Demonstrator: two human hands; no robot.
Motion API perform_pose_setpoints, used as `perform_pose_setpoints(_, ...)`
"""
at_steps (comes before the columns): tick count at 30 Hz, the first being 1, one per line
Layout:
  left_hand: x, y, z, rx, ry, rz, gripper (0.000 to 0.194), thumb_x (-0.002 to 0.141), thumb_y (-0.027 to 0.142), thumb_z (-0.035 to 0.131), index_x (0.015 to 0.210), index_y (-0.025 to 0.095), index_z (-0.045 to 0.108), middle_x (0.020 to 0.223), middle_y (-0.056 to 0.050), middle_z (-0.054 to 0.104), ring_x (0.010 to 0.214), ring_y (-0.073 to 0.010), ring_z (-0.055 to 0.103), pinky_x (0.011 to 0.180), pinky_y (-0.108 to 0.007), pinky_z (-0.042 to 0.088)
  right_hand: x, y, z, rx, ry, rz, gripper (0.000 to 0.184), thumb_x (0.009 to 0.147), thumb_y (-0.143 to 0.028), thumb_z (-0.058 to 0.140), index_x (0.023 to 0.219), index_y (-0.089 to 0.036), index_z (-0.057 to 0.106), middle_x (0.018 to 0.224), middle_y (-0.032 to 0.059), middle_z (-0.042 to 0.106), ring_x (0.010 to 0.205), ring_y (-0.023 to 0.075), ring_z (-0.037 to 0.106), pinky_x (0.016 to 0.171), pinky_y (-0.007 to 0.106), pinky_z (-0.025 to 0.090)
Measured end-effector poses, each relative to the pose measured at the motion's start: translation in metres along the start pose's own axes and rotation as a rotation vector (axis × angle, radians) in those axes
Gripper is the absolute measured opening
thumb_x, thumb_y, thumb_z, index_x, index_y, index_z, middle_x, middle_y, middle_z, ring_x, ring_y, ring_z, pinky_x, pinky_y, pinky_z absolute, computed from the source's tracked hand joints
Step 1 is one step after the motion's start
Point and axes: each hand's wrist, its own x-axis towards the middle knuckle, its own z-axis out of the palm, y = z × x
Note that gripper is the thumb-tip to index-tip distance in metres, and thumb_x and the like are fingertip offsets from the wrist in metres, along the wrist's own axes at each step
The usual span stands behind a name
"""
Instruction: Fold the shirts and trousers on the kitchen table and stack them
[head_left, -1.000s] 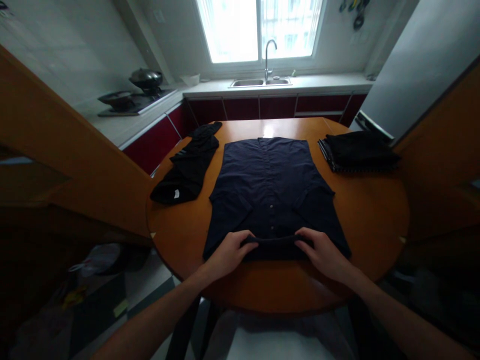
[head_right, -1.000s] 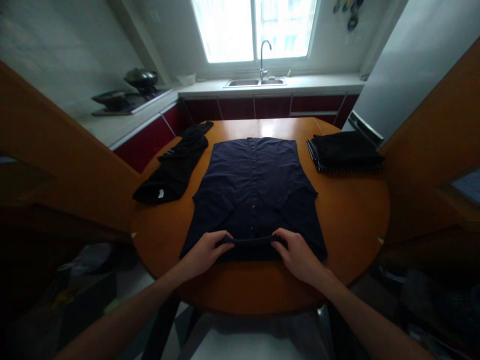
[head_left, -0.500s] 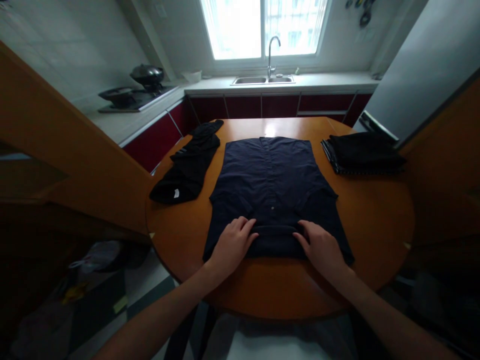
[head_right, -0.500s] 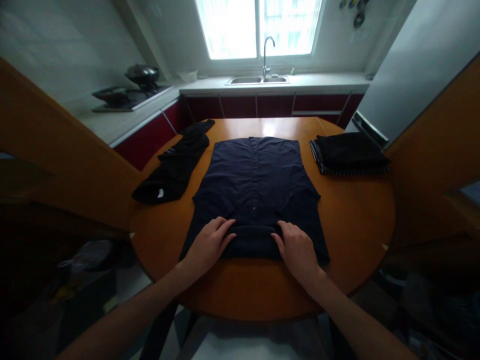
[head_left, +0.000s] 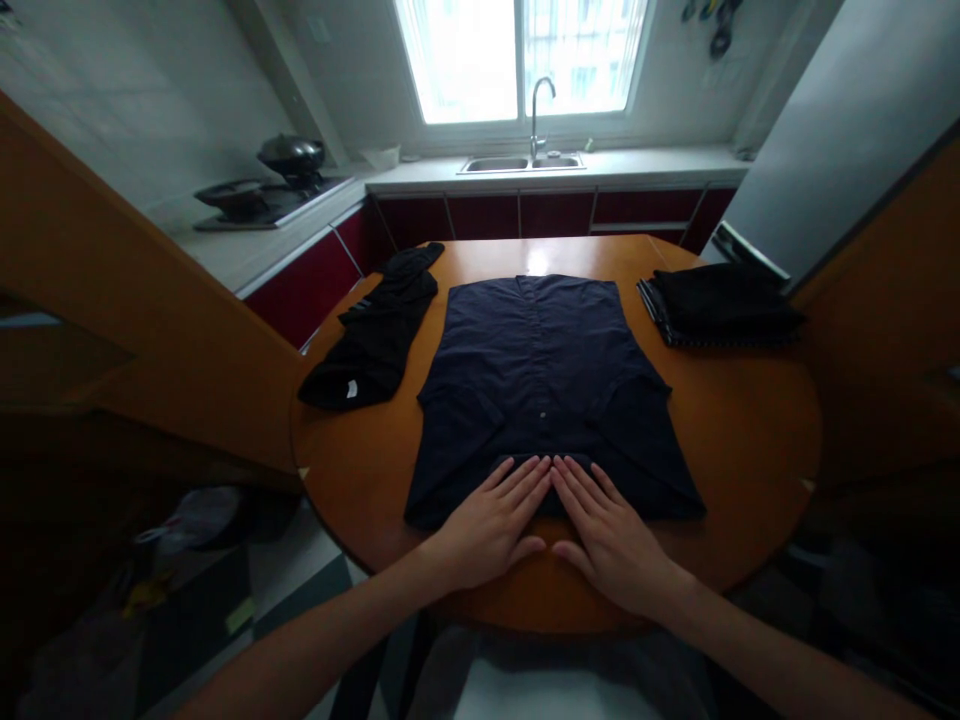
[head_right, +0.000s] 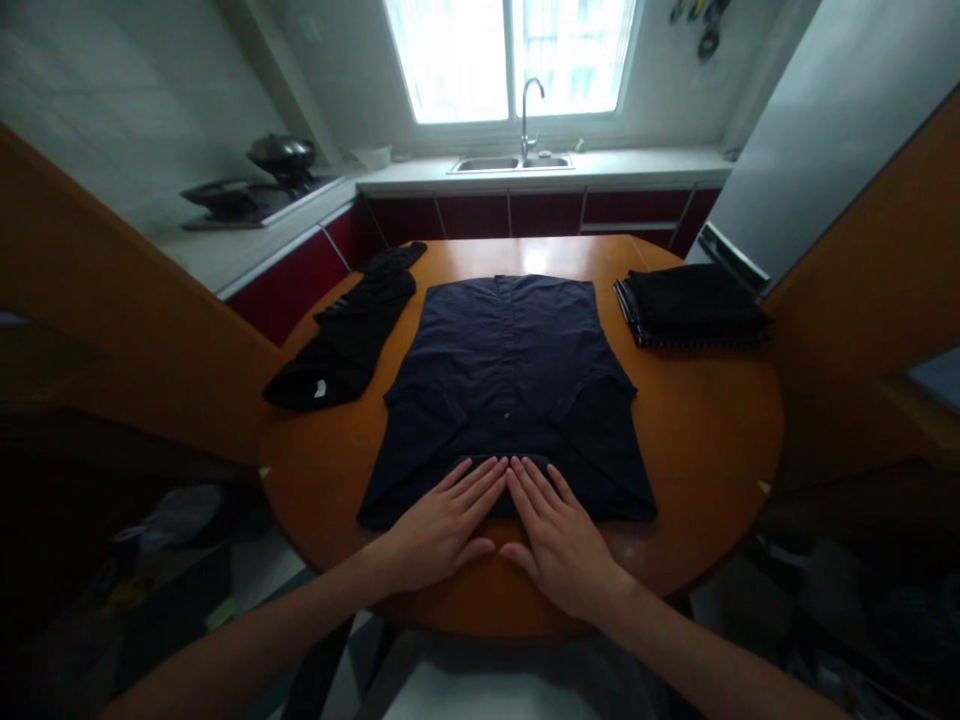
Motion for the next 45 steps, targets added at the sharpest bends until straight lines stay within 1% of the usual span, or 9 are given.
perform_pose_setpoints(8, -0.010, -0.006, -0.004, -0.003, 0.006, -0.008, 0.080, 0.101, 0.045, 0.053, 0.162, 0.016, 0.011, 0.167, -0.014, 0.018, 0.155, -0.0252, 0.015, 0.126, -0.046, 0.016, -0.026, 0.018, -0.007, -0.074, -0.010, 0.083, 0.080, 0.099, -0.042, 0.051, 0.162, -0.012, 0.011, 0.166, 0.0144, 0.021, 0.154, 0.0268, 0.019, 0.123, 0.051, 0.024)
perform_pose_setpoints(14, -0.051, -0.015, -0.005, -0.030, 0.090, -0.076, 0.071, 0.103, 0.030, 0.047, 0.163, 0.019, 0.010, 0.165, -0.014, 0.026, 0.152, -0.0262, 0.025, 0.122, -0.048, 0.029, -0.043, 0.026, -0.006, -0.093, 0.008, 0.121, 0.082, 0.100, -0.047, 0.047, 0.163, -0.014, 0.005, 0.167, 0.0146, 0.019, 0.153, 0.0270, 0.021, 0.123, 0.051, 0.025)
perform_pose_setpoints(16, -0.070, -0.018, -0.002, -0.078, 0.224, -0.203, 0.061, 0.104, 0.026, 0.043, 0.160, 0.021, 0.021, 0.157, -0.014, 0.041, 0.144, -0.0255, 0.041, 0.115, -0.045, 0.041, -0.044, 0.026, -0.004, -0.093, 0.012, 0.126, 0.083, 0.100, -0.047, 0.047, 0.163, -0.014, 0.004, 0.167, 0.0143, 0.019, 0.153, 0.0268, 0.021, 0.123, 0.052, 0.024)
perform_pose_setpoints(19, -0.093, -0.020, -0.001, -0.157, 0.410, -0.453, 0.037, 0.103, 0.028, 0.048, 0.139, 0.023, 0.052, 0.120, -0.010, 0.067, 0.112, -0.0234, 0.064, 0.095, -0.040, 0.054, -0.044, 0.026, -0.002, -0.096, 0.019, 0.130, 0.082, 0.100, -0.046, 0.047, 0.163, -0.014, 0.004, 0.167, 0.0138, 0.019, 0.153, 0.0267, 0.022, 0.123, 0.052, 0.024)
perform_pose_setpoints(23, -0.101, -0.020, -0.004, -0.221, 0.396, -0.562, 0.015, 0.097, 0.030, 0.058, 0.108, 0.022, 0.066, 0.097, -0.005, 0.069, 0.093, -0.0227, 0.064, 0.083, -0.038, 0.054, -0.044, 0.026, 0.001, -0.091, 0.036, 0.132, 0.080, 0.100, -0.044, 0.047, 0.163, -0.015, 0.005, 0.167, 0.0134, 0.021, 0.153, 0.0270, 0.023, 0.123, 0.052, 0.025)
perform_pose_setpoints(32, -0.092, -0.018, -0.008, -0.072, 0.385, -0.580, 0.017, 0.094, 0.017, 0.051, 0.094, 0.023, 0.067, 0.092, -0.005, 0.068, 0.084, -0.0227, 0.061, 0.076, -0.038, 0.050, -0.052, 0.029, 0.003, -0.117, 0.066, 0.156, 0.080, 0.101, -0.043, 0.046, 0.163, -0.015, 0.004, 0.166, 0.0146, 0.024, 0.152, 0.0282, 0.025, 0.122, 0.053, 0.028)
perform_pose_setpoints(36, -0.055, 0.009, -0.014, -0.071, 0.399, -0.458, 0.035, 0.098, 0.010, 0.039, 0.119, 0.023, 0.063, 0.126, -0.008, 0.064, 0.118, -0.0246, 0.058, 0.098, -0.043, 0.048, -0.057, 0.028, 0.006, -0.146, 0.072, 0.201, 0.085, 0.100, -0.045, 0.047, 0.163, -0.014, -0.002, 0.166, 0.0158, 0.023, 0.153, 0.0291, 0.023, 0.121, 0.053, 0.028)
perform_pose_setpoints(39, -0.019, 0.027, -0.012, -0.067, 0.236, -0.205, 0.048, 0.103, 0.020, 0.042, 0.151, 0.022, 0.040, 0.158, -0.008, 0.042, 0.148, -0.0261, 0.032, 0.120, -0.050, 0.028, -0.053, 0.019, 0.004, -0.146, 0.116, 0.246, 0.089, 0.100, -0.045, 0.048, 0.162, -0.011, -0.005, 0.166, 0.0181, 0.020, 0.153, 0.0316, 0.019, 0.121, 0.056, 0.027)
perform_pose_setpoints(45, 0.007, 0.030, 0.008, -0.005, 0.044, -0.089, 0.078, 0.098, 0.047, 0.057, 0.161, 0.020, 0.019, 0.167, -0.009, 0.023, 0.155, -0.0298, 0.012, 0.124, -0.054, 0.016, -0.026, -0.020, -0.006, -0.046, 0.075, 0.106, 0.081, 0.099, -0.037, 0.049, 0.163, -0.012, 0.006, 0.167, 0.0145, 0.019, 0.155, 0.0284, 0.014, 0.123, 0.055, 0.024)
